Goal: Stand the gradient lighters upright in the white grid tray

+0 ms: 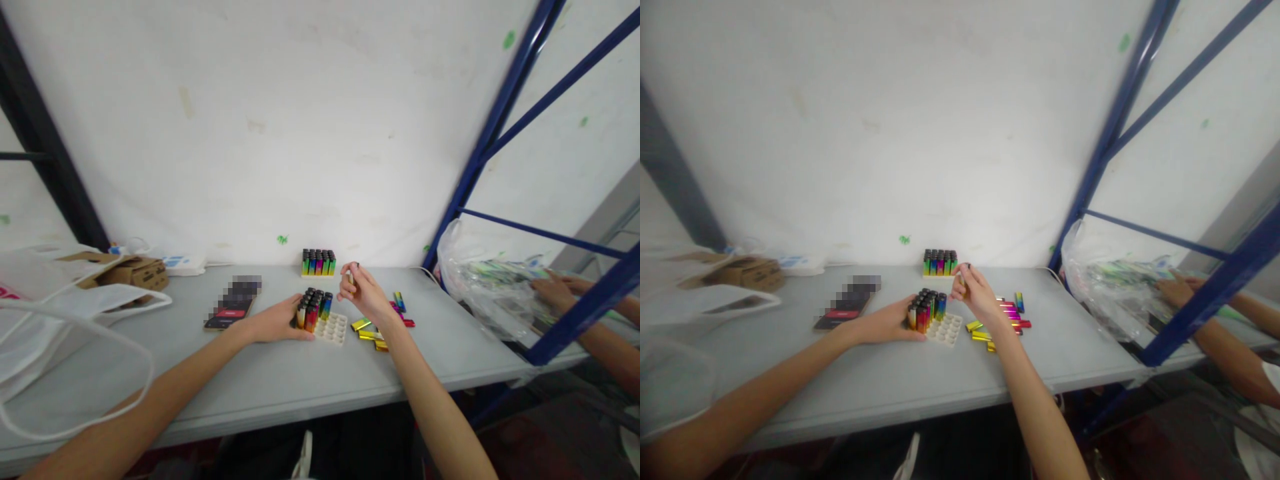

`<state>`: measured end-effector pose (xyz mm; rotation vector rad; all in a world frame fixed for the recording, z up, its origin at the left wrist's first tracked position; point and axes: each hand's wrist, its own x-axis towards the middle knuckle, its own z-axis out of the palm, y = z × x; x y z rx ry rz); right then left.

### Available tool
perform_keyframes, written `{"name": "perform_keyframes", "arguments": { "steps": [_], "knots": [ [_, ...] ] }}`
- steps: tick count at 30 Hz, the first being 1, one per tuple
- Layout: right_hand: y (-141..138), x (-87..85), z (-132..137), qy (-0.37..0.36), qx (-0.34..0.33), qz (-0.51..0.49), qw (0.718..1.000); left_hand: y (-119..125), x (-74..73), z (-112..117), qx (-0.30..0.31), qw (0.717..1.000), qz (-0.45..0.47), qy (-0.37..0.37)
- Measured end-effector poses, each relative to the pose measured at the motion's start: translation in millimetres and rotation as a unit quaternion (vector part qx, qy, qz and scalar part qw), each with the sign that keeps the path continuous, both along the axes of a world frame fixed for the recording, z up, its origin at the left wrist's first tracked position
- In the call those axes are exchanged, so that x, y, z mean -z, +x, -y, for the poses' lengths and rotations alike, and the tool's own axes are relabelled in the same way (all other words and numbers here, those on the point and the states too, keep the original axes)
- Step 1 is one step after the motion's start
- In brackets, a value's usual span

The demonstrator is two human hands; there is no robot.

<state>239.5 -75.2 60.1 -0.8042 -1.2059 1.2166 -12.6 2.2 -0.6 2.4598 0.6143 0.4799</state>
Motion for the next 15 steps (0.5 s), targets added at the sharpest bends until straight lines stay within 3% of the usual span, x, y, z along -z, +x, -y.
{"name": "perform_keyframes", "arguments": {
  "steps": [5,9,15],
  "knots": [
    [-5.0,5.9,-5.0,-0.066,-0.021,-0.019,0.997,0.1,-0.2,-0.1,-0.006,1.0,-0.006,-0.012],
    [-7.0,9.4,-6.6,-0.09,0.025,-0.033,0.995,-0.2,1.2,-1.4,-0.006,1.0,-0.003,-0.005],
    [-11.8,14.9,-8.8,-0.107,0.043,0.0,0.993,-0.7,1.5,-1.5,-0.006,1.0,-0.01,-0.013]
  ]
}}
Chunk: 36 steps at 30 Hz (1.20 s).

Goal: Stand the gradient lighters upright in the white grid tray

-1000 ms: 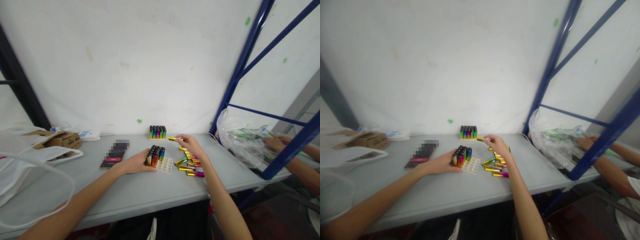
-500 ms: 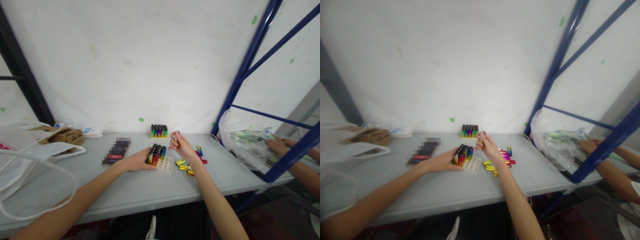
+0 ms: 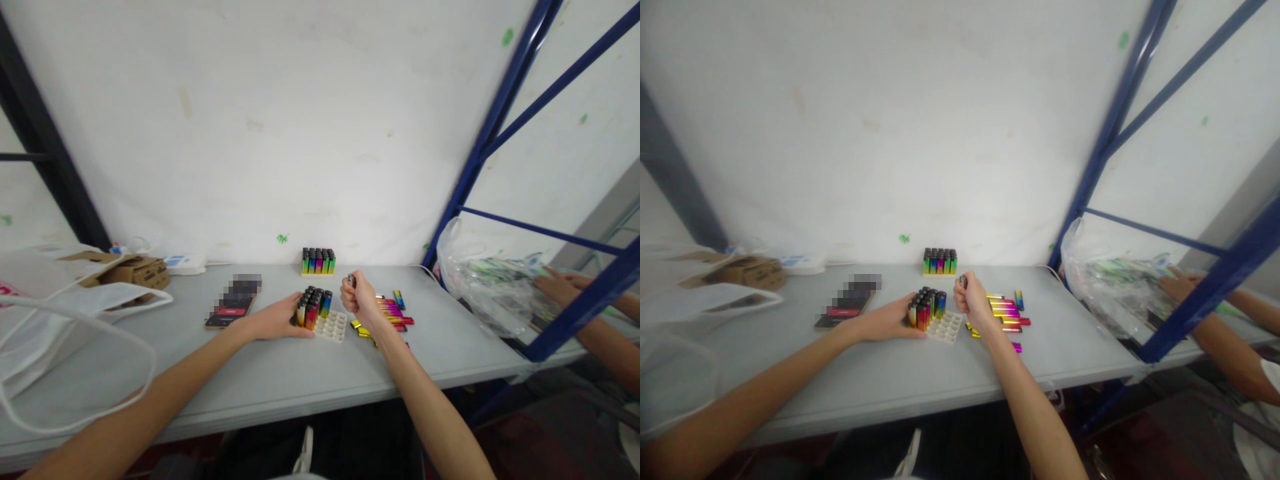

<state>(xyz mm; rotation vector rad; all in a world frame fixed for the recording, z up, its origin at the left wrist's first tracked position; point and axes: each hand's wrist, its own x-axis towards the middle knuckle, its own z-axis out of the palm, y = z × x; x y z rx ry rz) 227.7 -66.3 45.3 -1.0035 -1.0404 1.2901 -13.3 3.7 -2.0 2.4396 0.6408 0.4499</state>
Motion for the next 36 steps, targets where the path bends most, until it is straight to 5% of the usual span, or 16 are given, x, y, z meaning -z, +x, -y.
{"name": "perform_keyframes", "arguments": {
  "steps": [8,15,20,27,30,33,36],
  "knots": [
    [-0.6,0.3,0.4,0.004,-0.028,0.0,1.0,0.9,-1.4,1.1,0.007,1.0,0.009,0.006],
    [1.7,7.0,-4.2,0.039,0.041,0.064,0.996,1.3,-0.7,0.0,0.004,1.0,0.002,0.006],
    [9.3,-4.1,-3.5,0.091,-0.004,0.153,0.984,0.2,-1.1,1.2,0.009,1.0,0.008,0.008],
    [22.8,-41.0,31.4,0.219,-0.084,0.37,0.899,0.0,-0.6,-0.2,0.004,1.0,0.008,0.007],
    [23.8,-46.5,38.2,0.246,-0.068,0.451,0.855,0.4,-0.2,-1.1,0.009,1.0,0.008,0.013],
    [19.5,-43.1,36.8,0.223,-0.059,0.517,0.824,0.8,0.4,-1.3,0.011,1.0,0.006,0.019],
    [13.1,-36.0,32.7,0.175,-0.069,0.535,0.824,1.0,1.4,-1.4,0.007,1.0,0.006,0.022]
  ]
}}
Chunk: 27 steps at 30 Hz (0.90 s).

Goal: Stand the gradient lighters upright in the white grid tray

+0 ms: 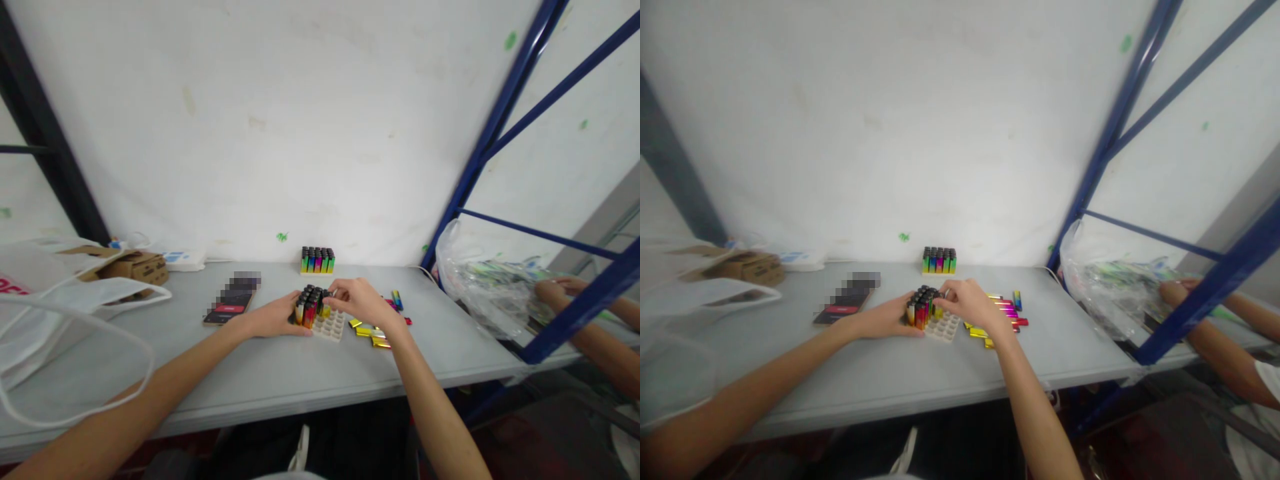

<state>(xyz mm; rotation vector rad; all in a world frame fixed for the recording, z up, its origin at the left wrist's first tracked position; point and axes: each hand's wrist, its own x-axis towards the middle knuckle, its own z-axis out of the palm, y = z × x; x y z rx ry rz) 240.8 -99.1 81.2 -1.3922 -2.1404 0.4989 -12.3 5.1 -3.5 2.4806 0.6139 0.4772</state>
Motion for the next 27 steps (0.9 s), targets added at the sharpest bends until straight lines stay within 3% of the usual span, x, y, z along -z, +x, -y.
{"name": "perform_keyframes", "arguments": {
  "steps": [7,10,13,17,23,27],
  "knots": [
    [-10.3,5.3,-2.3,-0.022,0.012,0.096,0.995,-0.1,2.7,-1.5,-0.005,1.0,0.006,-0.003],
    [-13.5,3.4,-1.9,-0.013,0.047,0.13,0.99,0.5,2.4,-1.1,-0.011,1.0,0.004,-0.002],
    [-4.6,2.0,-1.9,-0.038,0.066,0.155,0.985,1.0,0.8,-0.1,-0.016,1.0,0.001,0.001],
    [42.3,-2.9,-0.3,-0.095,0.032,0.107,0.989,0.4,-2.5,1.7,-0.021,1.0,-0.006,0.0],
    [132.5,-4.1,1.6,-0.077,0.182,0.139,0.97,-0.8,-5.6,3.3,-0.023,0.999,-0.023,0.009],
    [154.1,9.6,-5.0,-0.065,0.228,0.192,0.952,-0.7,-4.9,2.1,-0.015,0.999,-0.027,0.01]
  ]
}}
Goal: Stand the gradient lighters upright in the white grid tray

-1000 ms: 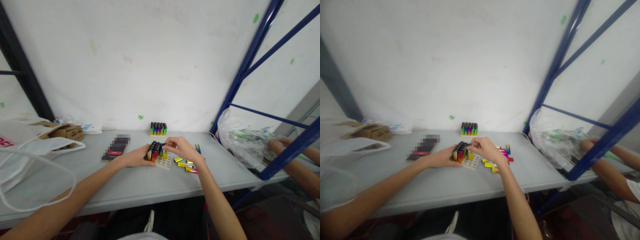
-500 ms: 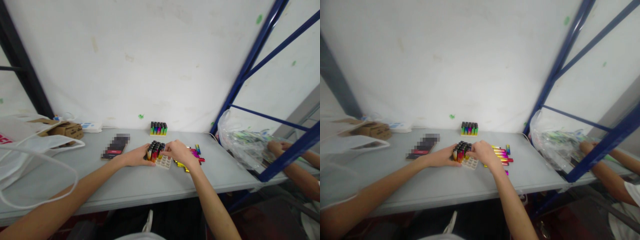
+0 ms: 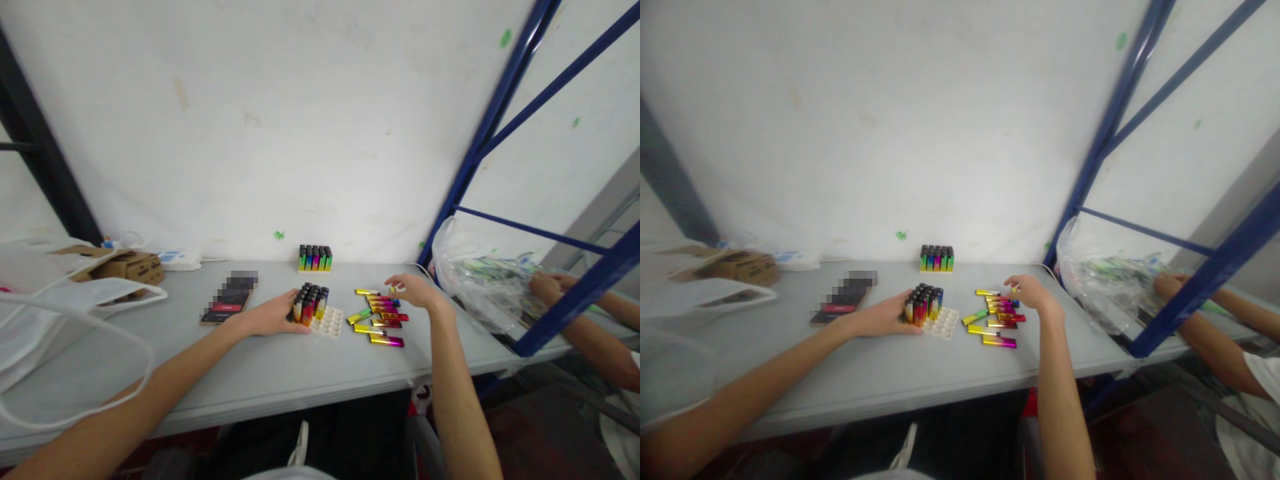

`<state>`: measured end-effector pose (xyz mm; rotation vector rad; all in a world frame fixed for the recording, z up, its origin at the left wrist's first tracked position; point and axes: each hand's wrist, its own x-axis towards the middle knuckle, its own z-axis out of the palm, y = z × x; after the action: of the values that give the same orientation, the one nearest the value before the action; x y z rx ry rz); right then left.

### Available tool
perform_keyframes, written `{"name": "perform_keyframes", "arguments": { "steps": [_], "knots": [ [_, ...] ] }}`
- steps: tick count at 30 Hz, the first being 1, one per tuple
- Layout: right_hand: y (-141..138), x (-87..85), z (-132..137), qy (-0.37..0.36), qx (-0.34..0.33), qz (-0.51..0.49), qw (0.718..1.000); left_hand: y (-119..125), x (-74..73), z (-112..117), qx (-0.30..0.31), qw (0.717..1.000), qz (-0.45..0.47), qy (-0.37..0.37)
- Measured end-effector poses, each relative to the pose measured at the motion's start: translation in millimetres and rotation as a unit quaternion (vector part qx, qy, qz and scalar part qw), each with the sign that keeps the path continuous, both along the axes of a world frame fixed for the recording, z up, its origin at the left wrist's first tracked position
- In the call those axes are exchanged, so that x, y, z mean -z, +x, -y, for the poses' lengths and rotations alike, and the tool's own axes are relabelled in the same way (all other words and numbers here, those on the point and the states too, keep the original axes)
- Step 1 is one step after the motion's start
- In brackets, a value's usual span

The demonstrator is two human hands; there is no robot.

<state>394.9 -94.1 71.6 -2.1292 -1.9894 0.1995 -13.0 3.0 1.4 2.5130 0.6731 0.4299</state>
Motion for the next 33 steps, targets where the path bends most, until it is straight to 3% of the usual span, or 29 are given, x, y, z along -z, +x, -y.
{"name": "perform_keyframes", "arguments": {
  "steps": [8,12,22,27,33],
  "knots": [
    [3.2,23.4,-17.3,-0.02,0.002,-0.043,0.999,-0.3,2.5,-1.1,0.002,1.0,0.011,-0.007],
    [21.6,26.2,-15.0,0.0,0.024,-0.072,0.997,-0.5,0.6,0.4,0.0,1.0,0.009,0.001],
    [51.2,23.4,3.0,-0.075,0.02,-0.139,0.987,0.5,-1.2,0.0,0.003,1.0,-0.001,-0.01],
    [42.9,19.5,5.5,-0.105,-0.014,-0.147,0.983,-0.1,-0.2,-1.9,0.002,1.0,-0.008,-0.012],
    [27.0,28.7,-9.6,-0.095,-0.04,-0.105,0.989,-0.6,1.4,-2.8,0.015,1.0,-0.003,-0.006]
  ]
}}
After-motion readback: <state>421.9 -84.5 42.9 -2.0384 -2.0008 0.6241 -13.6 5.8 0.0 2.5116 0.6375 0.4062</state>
